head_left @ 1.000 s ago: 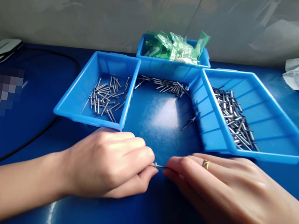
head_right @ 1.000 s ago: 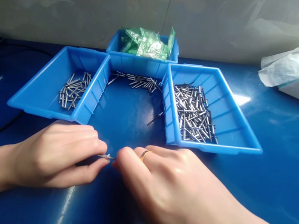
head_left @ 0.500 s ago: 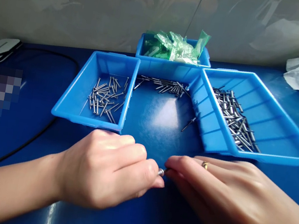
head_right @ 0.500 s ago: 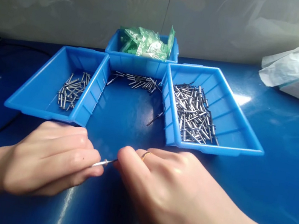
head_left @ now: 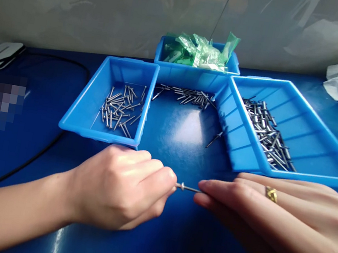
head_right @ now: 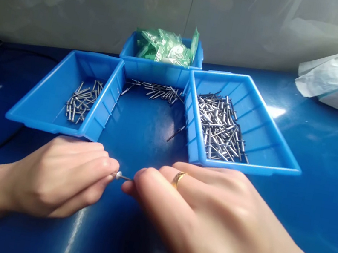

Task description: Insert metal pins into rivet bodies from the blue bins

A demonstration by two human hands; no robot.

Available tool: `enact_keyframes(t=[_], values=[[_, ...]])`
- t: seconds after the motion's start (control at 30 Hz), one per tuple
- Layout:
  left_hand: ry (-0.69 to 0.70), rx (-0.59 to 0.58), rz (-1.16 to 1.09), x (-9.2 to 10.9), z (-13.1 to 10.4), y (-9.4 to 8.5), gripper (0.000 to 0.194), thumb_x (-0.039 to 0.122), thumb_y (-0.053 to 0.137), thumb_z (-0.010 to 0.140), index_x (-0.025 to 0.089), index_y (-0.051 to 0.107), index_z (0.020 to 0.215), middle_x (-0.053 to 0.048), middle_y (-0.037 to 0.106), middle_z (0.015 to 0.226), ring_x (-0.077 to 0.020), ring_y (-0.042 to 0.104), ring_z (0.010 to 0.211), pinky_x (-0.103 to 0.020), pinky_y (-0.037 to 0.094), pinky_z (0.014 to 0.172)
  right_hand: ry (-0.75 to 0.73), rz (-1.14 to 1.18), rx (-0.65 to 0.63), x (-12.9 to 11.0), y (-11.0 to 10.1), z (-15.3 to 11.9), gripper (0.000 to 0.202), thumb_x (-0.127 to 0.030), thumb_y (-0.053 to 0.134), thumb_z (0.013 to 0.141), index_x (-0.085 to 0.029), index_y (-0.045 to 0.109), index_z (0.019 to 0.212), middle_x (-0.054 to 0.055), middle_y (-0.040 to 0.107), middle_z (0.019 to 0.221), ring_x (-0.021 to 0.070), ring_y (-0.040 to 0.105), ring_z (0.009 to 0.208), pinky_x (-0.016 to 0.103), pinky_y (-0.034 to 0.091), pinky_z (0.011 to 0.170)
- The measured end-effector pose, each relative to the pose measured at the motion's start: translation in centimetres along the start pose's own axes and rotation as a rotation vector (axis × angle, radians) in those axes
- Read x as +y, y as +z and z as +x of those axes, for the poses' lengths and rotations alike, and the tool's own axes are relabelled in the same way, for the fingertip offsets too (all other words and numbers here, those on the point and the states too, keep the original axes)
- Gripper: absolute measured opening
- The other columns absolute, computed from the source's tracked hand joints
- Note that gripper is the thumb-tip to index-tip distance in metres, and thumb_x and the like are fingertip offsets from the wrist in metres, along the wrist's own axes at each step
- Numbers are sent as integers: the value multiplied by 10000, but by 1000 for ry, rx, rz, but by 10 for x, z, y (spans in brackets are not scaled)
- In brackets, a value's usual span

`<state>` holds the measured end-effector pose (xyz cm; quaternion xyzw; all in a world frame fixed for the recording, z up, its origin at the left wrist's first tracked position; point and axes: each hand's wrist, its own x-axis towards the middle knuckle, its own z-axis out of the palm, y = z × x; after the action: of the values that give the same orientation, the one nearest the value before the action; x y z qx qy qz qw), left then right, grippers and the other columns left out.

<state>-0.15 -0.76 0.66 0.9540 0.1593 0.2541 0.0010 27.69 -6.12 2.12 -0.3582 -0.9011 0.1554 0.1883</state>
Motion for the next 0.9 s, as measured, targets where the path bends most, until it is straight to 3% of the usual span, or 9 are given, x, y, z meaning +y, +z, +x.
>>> enact_keyframes(t=[0.13, 0.23, 0.33, 0.5, 0.6, 0.67, 0.9], values=[[5, 9, 39, 1, -3, 0, 341, 134, 373, 1256, 151, 676, 1099, 2, 763, 784, -162, 700, 612, -334, 481, 507, -35, -35, 35, 4, 8, 0, 333, -116, 438, 1225, -266, 583, 966, -39, 616, 743, 152, 520, 553, 315, 407, 545], [-3, 69, 31, 5, -5, 4, 271, 172, 388, 1274, 147, 651, 1212, 23, 738, 765, -164, 671, 583, -357, 426, 487, -53, -85, 44, 2, 16, 1, 308, -46, 420, 1175, -260, 584, 1027, -53, 563, 734, 152, 498, 546, 325, 340, 524], [-14, 157, -34, 10, -8, 3, 182, 183, 516, 1236, 151, 694, 1220, 31, 731, 748, -159, 621, 545, -373, 408, 485, -50, -46, -5, -2, 21, 1, 330, 24, 419, 1119, -274, 517, 1015, -79, 528, 728, 132, 467, 526, 311, 317, 514], [-37, 14, -94, 14, -8, -12, 108, 132, 753, 1089, 167, 778, 1188, 15, 803, 825, -165, 695, 588, -368, 501, 512, -22, 21, -23, -5, 22, -1, 341, 16, 370, 1119, -270, 532, 1030, -63, 598, 754, 140, 548, 532, 314, 372, 512], [22, 68, -80, 11, -8, -14, 81, 125, 711, 1091, 158, 773, 1133, 29, 757, 753, -155, 657, 557, -357, 471, 490, -24, -4, 14, -4, 22, -2, 345, 6, 363, 1142, -256, 575, 1070, -29, 681, 799, 155, 623, 569, 323, 429, 548], [53, 20, -74, 7, -7, -12, 97, 120, 678, 1094, 156, 762, 1124, 22, 750, 746, -164, 661, 573, -364, 478, 500, -26, -31, 28, -3, 21, -1, 342, 18, 393, 1128, -256, 586, 1060, -3, 730, 833, 165, 666, 601, 329, 448, 563], [64, 49, -31, 2, -6, -4, 168, 67, 587, 1094, 180, 711, 1081, 34, 746, 740, -165, 648, 584, -355, 468, 506, -80, -93, 41, 2, 15, 11, 450, -40, 341, 1191, -246, 646, 931, -9, 733, 729, 147, 693, 497, 302, 497, 467]])
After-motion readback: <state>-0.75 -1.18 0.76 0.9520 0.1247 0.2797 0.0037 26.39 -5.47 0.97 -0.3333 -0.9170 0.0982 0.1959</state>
